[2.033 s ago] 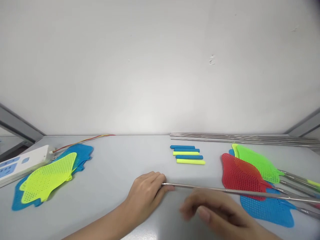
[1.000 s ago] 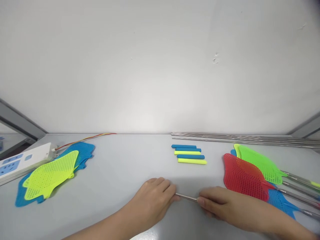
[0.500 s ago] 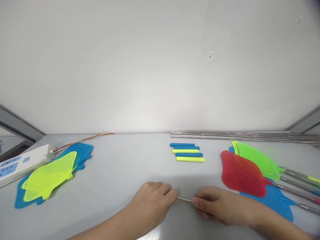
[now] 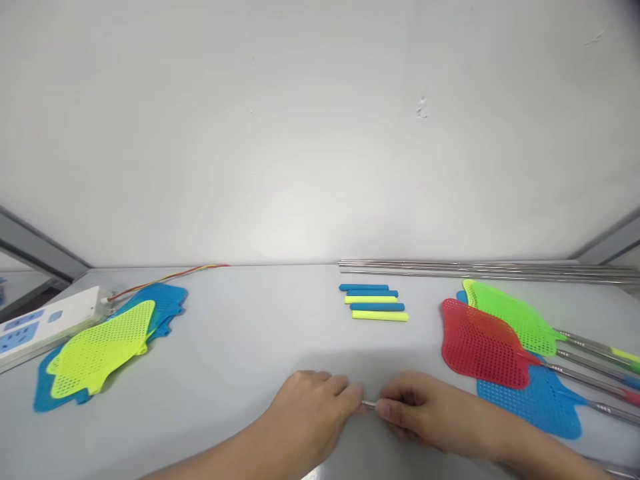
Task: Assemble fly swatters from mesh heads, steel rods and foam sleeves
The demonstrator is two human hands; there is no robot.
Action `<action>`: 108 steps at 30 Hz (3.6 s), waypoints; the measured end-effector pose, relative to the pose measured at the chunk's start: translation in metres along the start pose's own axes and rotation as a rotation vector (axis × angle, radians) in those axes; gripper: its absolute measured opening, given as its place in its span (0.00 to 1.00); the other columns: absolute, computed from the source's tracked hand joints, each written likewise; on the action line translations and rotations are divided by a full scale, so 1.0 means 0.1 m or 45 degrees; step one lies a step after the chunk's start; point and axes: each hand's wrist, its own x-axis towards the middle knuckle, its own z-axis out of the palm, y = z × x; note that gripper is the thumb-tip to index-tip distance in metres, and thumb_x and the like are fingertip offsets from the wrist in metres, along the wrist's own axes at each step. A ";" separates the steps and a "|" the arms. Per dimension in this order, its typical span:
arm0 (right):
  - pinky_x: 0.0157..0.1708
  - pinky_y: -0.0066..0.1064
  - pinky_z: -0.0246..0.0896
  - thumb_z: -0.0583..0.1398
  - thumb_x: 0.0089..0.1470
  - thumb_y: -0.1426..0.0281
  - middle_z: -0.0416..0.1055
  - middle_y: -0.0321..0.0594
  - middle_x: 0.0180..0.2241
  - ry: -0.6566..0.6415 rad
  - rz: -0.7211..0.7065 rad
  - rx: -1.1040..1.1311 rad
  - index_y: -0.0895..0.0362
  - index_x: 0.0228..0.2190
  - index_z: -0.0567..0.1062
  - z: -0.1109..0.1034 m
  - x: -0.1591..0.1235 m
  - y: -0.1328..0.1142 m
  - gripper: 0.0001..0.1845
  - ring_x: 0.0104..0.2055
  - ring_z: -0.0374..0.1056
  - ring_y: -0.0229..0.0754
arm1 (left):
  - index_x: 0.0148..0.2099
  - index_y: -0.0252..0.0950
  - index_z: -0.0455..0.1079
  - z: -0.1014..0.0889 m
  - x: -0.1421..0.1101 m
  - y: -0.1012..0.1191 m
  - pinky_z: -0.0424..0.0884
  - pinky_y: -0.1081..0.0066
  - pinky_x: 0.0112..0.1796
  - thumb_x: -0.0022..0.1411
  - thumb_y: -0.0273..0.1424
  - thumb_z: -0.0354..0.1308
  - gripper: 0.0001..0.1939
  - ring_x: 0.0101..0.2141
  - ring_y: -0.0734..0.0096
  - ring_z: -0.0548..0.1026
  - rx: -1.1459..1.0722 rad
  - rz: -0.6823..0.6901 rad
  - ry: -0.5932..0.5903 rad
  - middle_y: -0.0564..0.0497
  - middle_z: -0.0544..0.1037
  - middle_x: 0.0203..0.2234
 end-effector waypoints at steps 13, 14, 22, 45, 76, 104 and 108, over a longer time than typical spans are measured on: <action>0.14 0.19 0.44 0.48 0.50 0.56 0.56 0.31 0.16 -0.025 0.031 0.014 0.59 0.20 0.66 -0.02 0.01 0.00 0.21 0.17 0.50 0.28 | 0.28 0.38 0.55 -0.04 0.00 -0.01 0.57 0.73 0.22 0.63 0.33 0.34 0.14 0.20 0.73 0.66 -0.103 -0.020 -0.013 0.57 0.68 0.21; 0.14 0.19 0.44 0.48 0.50 0.55 0.56 0.31 0.17 -0.030 0.036 0.030 0.59 0.21 0.66 -0.02 0.02 0.01 0.21 0.17 0.50 0.28 | 0.28 0.38 0.55 -0.06 0.00 -0.02 0.57 0.74 0.23 0.63 0.34 0.34 0.14 0.21 0.74 0.66 -0.124 -0.015 -0.008 0.56 0.68 0.21; 0.11 0.18 0.44 0.48 0.50 0.54 0.52 0.30 0.16 -0.155 0.075 0.175 0.57 0.25 0.68 -0.11 0.02 0.03 0.21 0.15 0.49 0.28 | 0.28 0.38 0.55 -0.22 0.00 -0.19 0.57 0.75 0.24 0.63 0.36 0.35 0.14 0.24 0.76 0.65 -0.253 -0.036 -0.033 0.57 0.67 0.23; 0.11 0.16 0.43 0.49 0.49 0.54 0.53 0.30 0.18 -0.190 0.130 0.200 0.57 0.30 0.70 -0.24 -0.03 0.07 0.20 0.15 0.48 0.26 | 0.31 0.36 0.62 -0.20 -0.01 -0.45 0.58 0.76 0.26 0.63 0.34 0.37 0.15 0.23 0.75 0.64 -0.340 0.054 0.020 0.54 0.66 0.21; 0.11 0.17 0.43 0.48 0.50 0.64 0.55 0.31 0.15 -0.279 0.296 0.076 0.58 0.21 0.65 -0.29 -0.11 0.12 0.13 0.15 0.48 0.28 | 0.31 0.37 0.59 -0.05 -0.09 -0.25 0.55 0.74 0.22 0.58 0.23 0.40 0.08 0.19 0.74 0.65 -0.155 0.142 0.087 0.54 0.69 0.19; 0.09 0.16 0.44 0.49 0.50 0.58 0.54 0.28 0.12 -0.319 0.182 0.115 0.58 0.25 0.69 -0.18 -0.05 0.04 0.18 0.11 0.47 0.26 | 0.29 0.37 0.59 -0.13 -0.05 -0.11 0.56 0.75 0.23 0.62 0.31 0.37 0.13 0.19 0.76 0.63 -0.352 0.094 0.023 0.55 0.67 0.18; 0.06 0.17 0.41 0.50 0.49 0.55 0.54 0.28 0.11 -0.350 0.148 0.274 0.58 0.26 0.68 -0.17 -0.04 0.07 0.18 0.09 0.44 0.26 | 0.28 0.37 0.61 -0.16 -0.03 -0.19 0.55 0.78 0.22 0.61 0.31 0.41 0.12 0.19 0.79 0.60 -0.527 0.054 0.042 0.57 0.64 0.17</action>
